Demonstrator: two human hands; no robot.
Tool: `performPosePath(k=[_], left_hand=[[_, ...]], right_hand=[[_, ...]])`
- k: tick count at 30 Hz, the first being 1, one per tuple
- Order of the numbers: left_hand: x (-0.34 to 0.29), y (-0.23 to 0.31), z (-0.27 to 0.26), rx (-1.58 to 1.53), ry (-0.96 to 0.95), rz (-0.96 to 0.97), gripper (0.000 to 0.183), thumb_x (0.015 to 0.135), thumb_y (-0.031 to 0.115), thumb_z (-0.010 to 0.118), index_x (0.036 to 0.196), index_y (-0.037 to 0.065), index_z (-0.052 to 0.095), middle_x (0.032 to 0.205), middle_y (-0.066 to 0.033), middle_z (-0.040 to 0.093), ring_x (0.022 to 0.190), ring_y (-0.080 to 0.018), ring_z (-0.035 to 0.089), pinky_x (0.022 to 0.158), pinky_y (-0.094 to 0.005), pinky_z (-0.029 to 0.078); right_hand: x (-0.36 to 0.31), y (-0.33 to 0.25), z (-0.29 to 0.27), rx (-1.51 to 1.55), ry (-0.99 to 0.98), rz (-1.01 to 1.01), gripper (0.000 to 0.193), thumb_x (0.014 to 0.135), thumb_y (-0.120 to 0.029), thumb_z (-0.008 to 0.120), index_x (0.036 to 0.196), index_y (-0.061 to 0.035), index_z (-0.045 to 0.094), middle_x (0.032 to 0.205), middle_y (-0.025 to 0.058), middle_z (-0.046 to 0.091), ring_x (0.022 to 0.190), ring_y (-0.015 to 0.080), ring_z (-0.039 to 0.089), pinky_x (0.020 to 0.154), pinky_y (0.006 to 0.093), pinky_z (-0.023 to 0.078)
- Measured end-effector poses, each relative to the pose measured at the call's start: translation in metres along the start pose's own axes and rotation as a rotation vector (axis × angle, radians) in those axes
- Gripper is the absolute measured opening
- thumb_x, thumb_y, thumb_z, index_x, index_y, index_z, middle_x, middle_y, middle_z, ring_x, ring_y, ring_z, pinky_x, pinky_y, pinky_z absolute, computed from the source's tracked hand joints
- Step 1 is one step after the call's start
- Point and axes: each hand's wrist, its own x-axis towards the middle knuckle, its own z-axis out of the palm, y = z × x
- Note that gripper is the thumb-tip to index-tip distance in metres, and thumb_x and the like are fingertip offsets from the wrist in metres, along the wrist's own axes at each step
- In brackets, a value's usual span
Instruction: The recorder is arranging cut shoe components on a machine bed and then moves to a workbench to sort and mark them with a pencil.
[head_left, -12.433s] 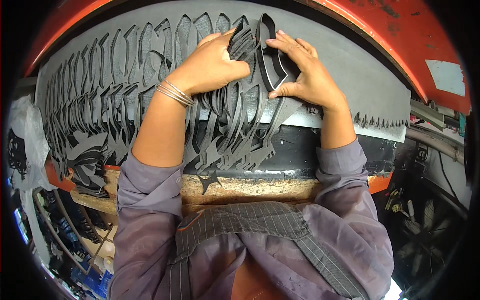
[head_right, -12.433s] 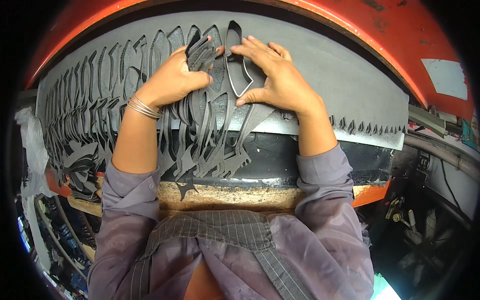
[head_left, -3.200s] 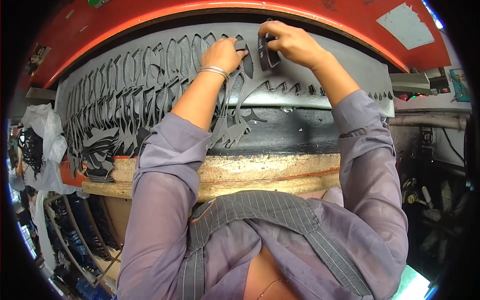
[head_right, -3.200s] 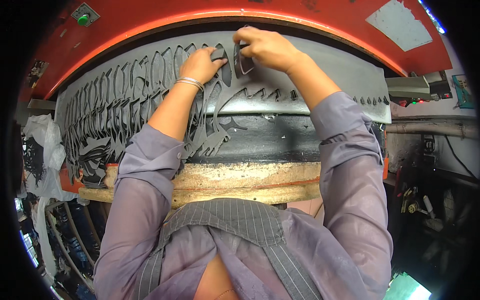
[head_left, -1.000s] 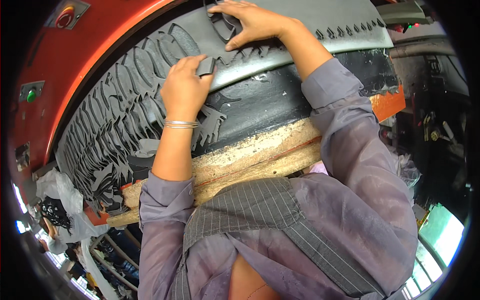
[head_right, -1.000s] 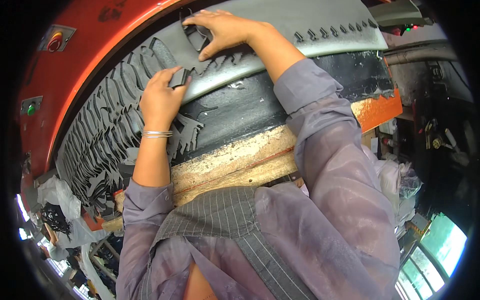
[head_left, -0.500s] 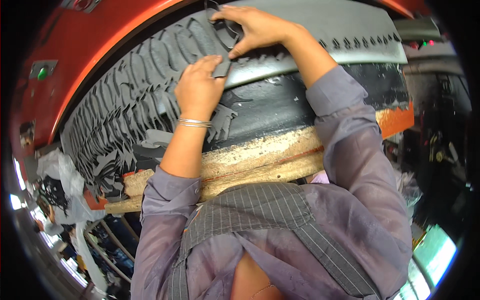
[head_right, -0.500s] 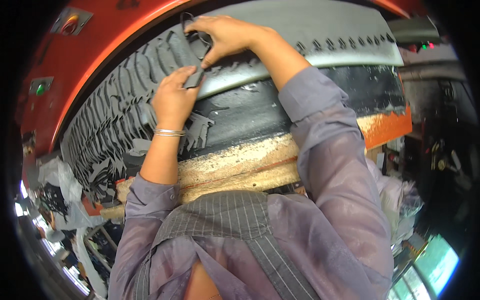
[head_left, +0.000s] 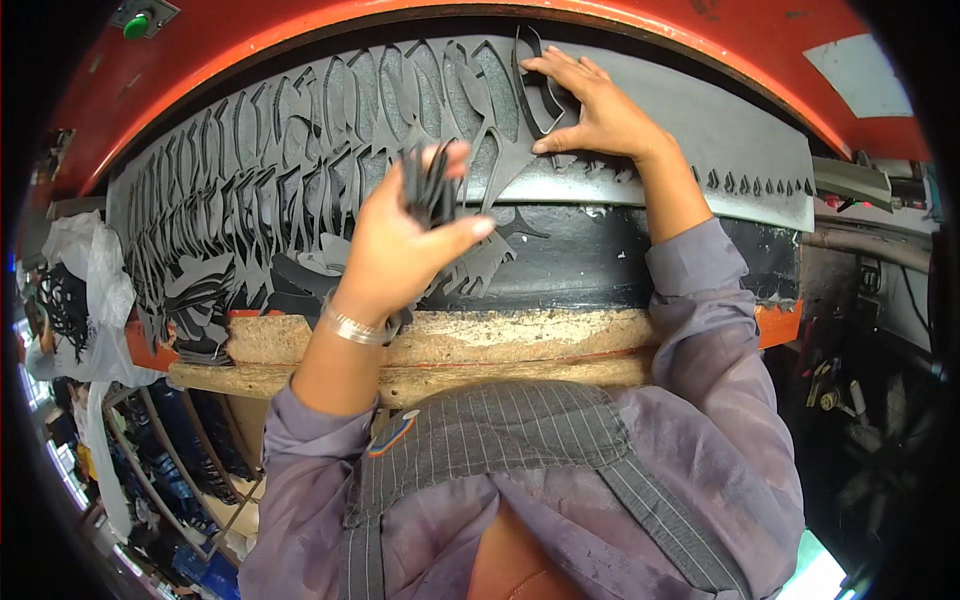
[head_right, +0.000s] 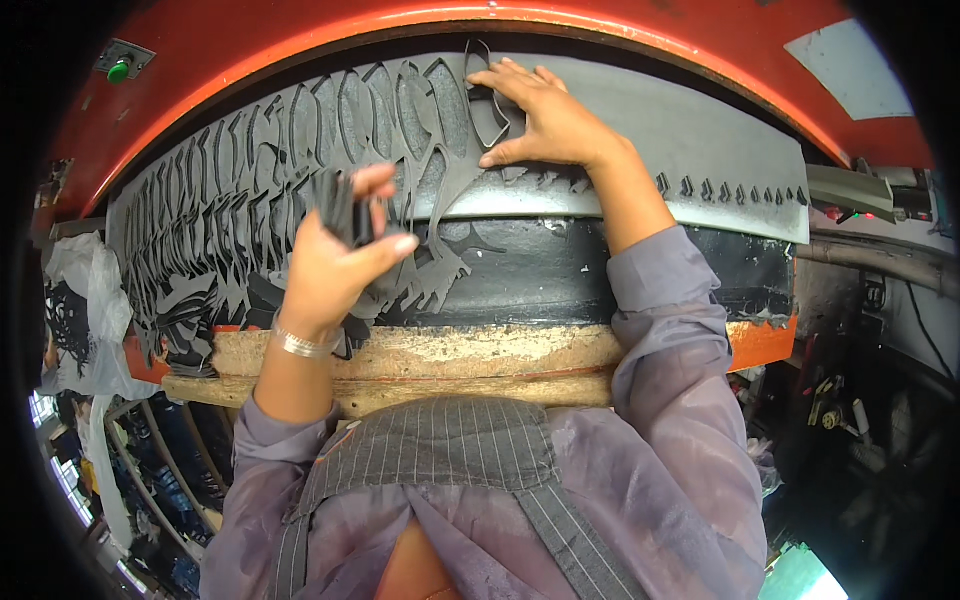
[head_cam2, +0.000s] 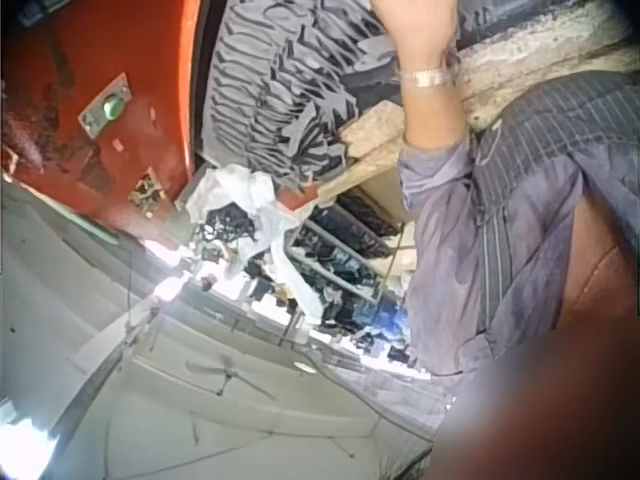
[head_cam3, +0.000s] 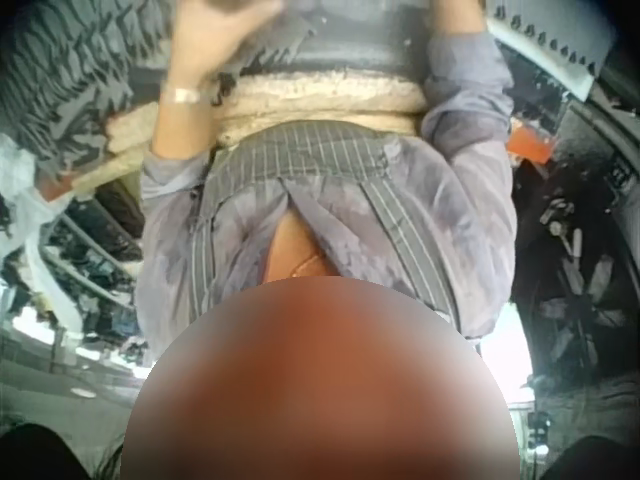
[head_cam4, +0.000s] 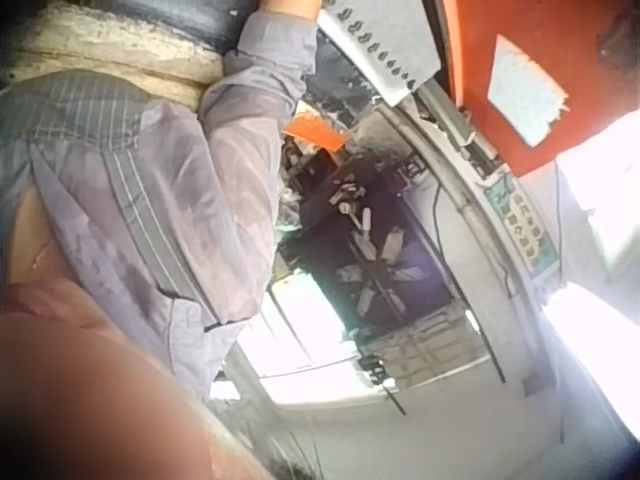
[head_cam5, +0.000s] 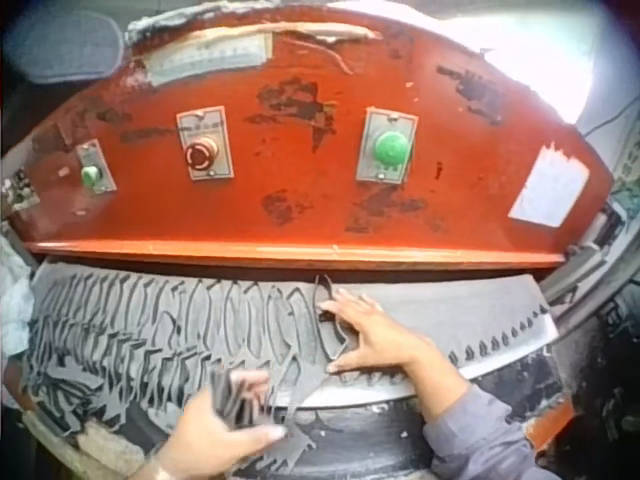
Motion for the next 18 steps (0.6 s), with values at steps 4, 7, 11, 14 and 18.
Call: performPosePath(k=[4,7,11,14,18], left_hand=[[-0.035,0.002,-0.019,-0.264,-0.109,-0.261,0.032,0.089,0.016,0.062,0.116,0.001,0.057,0.093,-0.005,0.064,0.083,-0.0108,0.058,0.073,-0.0255,0.048],[-0.052,-0.009,-0.023,-0.373,-0.057,-0.201,0.03,0.092,0.02,0.059,0.113,-0.001,0.057,0.083,-0.0049,0.062,0.08,-0.0122,0.06,0.072,-0.0275,0.049],[-0.055,-0.013,-0.043,-0.475,0.14,-0.126,0.031,0.095,0.022,0.055,0.111,-0.004,0.055,0.07,-0.0038,0.056,0.072,-0.0136,0.061,0.072,-0.0298,0.05],[-0.036,0.001,-0.082,-0.454,0.416,-0.097,0.03,0.096,0.02,0.054,0.113,-0.004,0.053,0.061,-0.0007,0.047,0.067,-0.0175,0.057,0.074,-0.0359,0.05],[0.011,0.025,-0.135,-0.203,0.732,0.18,0.032,0.094,0.027,0.058,0.106,-0.003,0.057,0.064,-0.0003,0.052,0.063,-0.012,0.052,0.063,-0.0273,0.043]], right_hand=[[-0.001,0.002,0.002,-0.001,0.003,-0.002,0.093,0.058,-0.043,0.084,0.137,-0.0163,0.043,0.142,0.0189,0.041,0.139,0.0312,0.028,0.113,0.0508,0.016],[-0.001,0.004,0.001,0.001,-0.015,-0.003,0.093,0.059,-0.046,0.083,0.138,-0.0167,0.043,0.143,0.0209,0.039,0.139,0.0322,0.027,0.113,0.0525,0.015],[-0.005,-0.016,-0.01,0.02,0.007,0.059,0.098,0.058,-0.045,0.083,0.141,-0.0169,0.039,0.144,0.02,0.037,0.139,0.0336,0.026,0.111,0.0544,0.018],[-0.016,-0.048,-0.03,0.195,0.272,0.183,0.096,0.057,-0.033,0.087,0.138,-0.0091,0.042,0.133,0.0173,0.05,0.122,0.033,0.049,0.103,0.0426,0.037],[-0.021,-0.081,-0.075,0.349,0.83,0.167,0.051,0.074,-0.016,0.08,0.116,-0.0034,0.055,0.088,0.0023,0.057,0.08,0.011,0.054,0.074,0.0261,0.047]])
